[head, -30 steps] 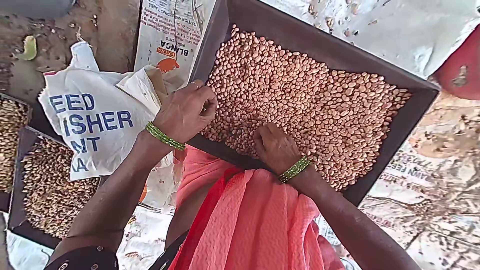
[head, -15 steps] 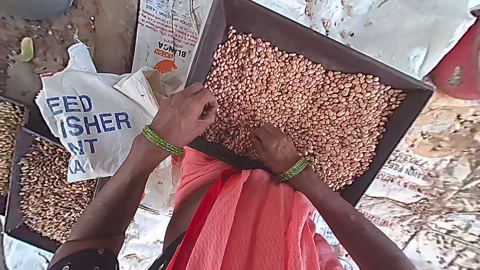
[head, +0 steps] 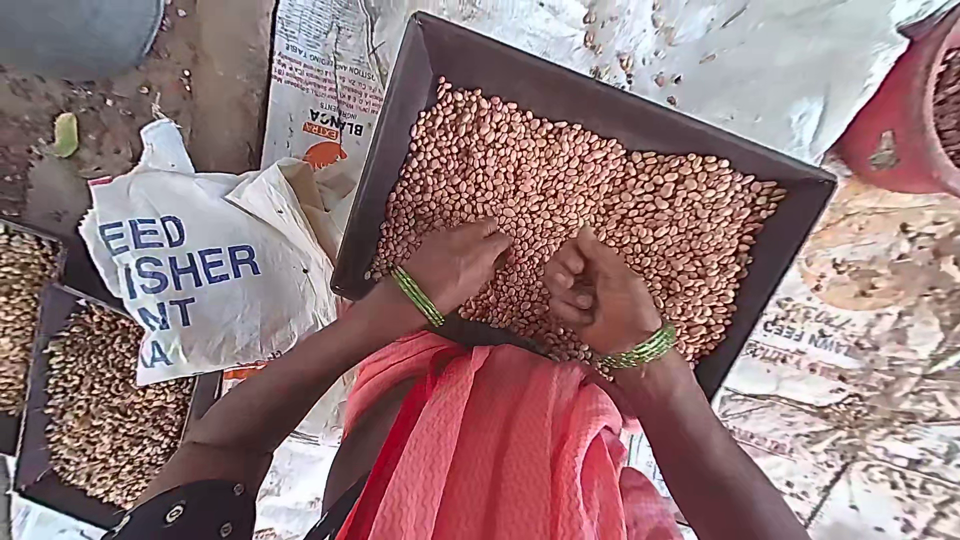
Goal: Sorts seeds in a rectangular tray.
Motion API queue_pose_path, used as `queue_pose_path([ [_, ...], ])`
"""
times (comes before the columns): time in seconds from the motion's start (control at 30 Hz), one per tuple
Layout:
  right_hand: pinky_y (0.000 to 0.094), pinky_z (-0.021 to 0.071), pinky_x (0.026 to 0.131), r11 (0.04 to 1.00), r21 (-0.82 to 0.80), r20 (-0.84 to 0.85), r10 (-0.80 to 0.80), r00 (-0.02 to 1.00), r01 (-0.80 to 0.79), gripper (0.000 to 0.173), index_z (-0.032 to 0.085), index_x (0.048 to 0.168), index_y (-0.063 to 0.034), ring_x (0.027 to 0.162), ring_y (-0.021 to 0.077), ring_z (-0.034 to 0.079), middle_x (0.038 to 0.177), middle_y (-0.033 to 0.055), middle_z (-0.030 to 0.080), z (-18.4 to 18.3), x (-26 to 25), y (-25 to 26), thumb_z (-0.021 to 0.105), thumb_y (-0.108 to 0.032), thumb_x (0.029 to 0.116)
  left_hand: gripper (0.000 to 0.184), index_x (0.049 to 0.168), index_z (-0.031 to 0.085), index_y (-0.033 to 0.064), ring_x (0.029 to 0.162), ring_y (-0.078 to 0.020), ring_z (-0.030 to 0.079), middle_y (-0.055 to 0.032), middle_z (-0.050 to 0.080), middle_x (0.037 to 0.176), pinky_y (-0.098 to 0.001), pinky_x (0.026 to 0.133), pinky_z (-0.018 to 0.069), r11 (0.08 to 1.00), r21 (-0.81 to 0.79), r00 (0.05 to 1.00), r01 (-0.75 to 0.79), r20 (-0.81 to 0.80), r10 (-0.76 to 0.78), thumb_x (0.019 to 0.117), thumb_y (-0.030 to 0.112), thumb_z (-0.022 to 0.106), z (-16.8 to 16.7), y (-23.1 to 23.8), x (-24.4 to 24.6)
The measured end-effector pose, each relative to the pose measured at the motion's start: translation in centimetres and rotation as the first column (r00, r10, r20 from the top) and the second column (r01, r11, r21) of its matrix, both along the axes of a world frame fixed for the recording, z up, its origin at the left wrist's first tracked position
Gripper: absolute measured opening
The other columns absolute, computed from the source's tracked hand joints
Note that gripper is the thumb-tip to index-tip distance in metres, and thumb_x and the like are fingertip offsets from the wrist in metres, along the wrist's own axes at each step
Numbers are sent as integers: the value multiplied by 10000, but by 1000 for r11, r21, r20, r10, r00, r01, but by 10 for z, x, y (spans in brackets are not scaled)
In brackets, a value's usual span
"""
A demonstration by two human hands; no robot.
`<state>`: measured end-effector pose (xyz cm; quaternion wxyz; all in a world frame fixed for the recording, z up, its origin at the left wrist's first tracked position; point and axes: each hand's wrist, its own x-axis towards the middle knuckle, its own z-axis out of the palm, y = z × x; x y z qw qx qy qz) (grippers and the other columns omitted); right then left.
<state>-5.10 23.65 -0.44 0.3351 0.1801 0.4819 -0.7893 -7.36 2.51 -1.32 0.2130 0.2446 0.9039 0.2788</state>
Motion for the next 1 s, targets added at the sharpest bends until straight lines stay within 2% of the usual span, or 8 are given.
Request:
queue_pose_path([
  [0.17, 114, 354, 360, 935, -327, -357, -257, 898, 137, 470, 566, 715, -173, 405, -8, 434, 651, -64, 567, 53, -4, 47, 331, -281, 1107, 182, 1062, 723, -37, 1003, -402, 708, -239, 695, 1065, -464, 871, 587, 997, -73, 977, -11, -212, -5, 984, 109, 647, -30, 14, 13],
  [0.27, 128, 429, 442, 896, -338, -452, -422, 786, 287, 463, 577, 799, -169, 539, 33, 525, 867, -14, 624, 60, -10, 68, 272, -309, 1119, 182, 1078, 729, -24, 1052, -398, 699, -232, 698, 1102, -478, 906, 576, 995, -96, 983, -9, -181, -8, 1000, 95, 617, -28, 16, 12],
  [0.43, 106, 451, 488, 935, 151, -154, -299, 942, 322, 572, 589, 765, -219, 548, -33, 566, 718, -102, 663, 15, 3, 17, 166, -326, 1135, 219, 1135, 743, 45, 1088, -346, 698, -195, 711, 1164, -475, 932, 567, 986, 90, 972, -141, -178, 155, 1014, 159, 600, -1, 12, 14],
  [0.5, 193, 598, 658, 927, 149, -48, -340, 939, 344, 531, 628, 883, -157, 706, 39, 699, 803, -41, 723, 9, 12, -6, 181, -276, 1142, 190, 1099, 760, 59, 1008, -287, 715, -153, 732, 1059, -423, 866, 587, 946, 294, 957, -135, -208, 201, 981, 168, 659, 21, 15, 20],
  [0.57, 266, 629, 760, 937, 86, 15, -341, 940, 338, 541, 639, 933, -117, 799, 96, 733, 860, 11, 738, 8, 14, -19, 173, -295, 1142, 225, 1132, 770, 96, 1004, -240, 720, -100, 755, 1045, -395, 870, 577, 929, 350, 930, -117, -290, 226, 962, 222, 694, 37, 7, 21],
  [0.67, 171, 562, 598, 964, 44, 13, -263, 965, 262, 593, 610, 809, -151, 646, 45, 664, 759, -23, 693, 10, 7, -20, 156, -341, 1139, 210, 1103, 779, 137, 1125, -283, 664, -84, 731, 1176, -493, 945, 502, 966, 129, 844, -226, -468, 260, 1011, 234, 617, 41, -46, 6],
  [0.83, 117, 381, 426, 983, -104, -50, -159, 986, 153, 625, 531, 641, -199, 455, -10, 476, 592, -86, 550, 6, 0, -10, 188, -381, 1130, 209, 991, 787, 168, 1519, -407, 309, -76, 476, 1585, -749, 1149, 121, 919, -340, 872, -198, -490, 6, 1021, 211, 584, 14, -106, -6],
  [1.0, 115, 388, 420, 979, -162, -59, -136, 989, 125, 597, 538, 648, -195, 452, -14, 477, 594, -80, 542, 6, 4, -11, 232, -372, 1129, 215, 983, 793, 161, 1557, -408, 212, -62, 362, 1659, -774, 1128, 84, 908, -386, 858, -165, -510, -61, 1014, 210, 586, -15, -102, -4],
])
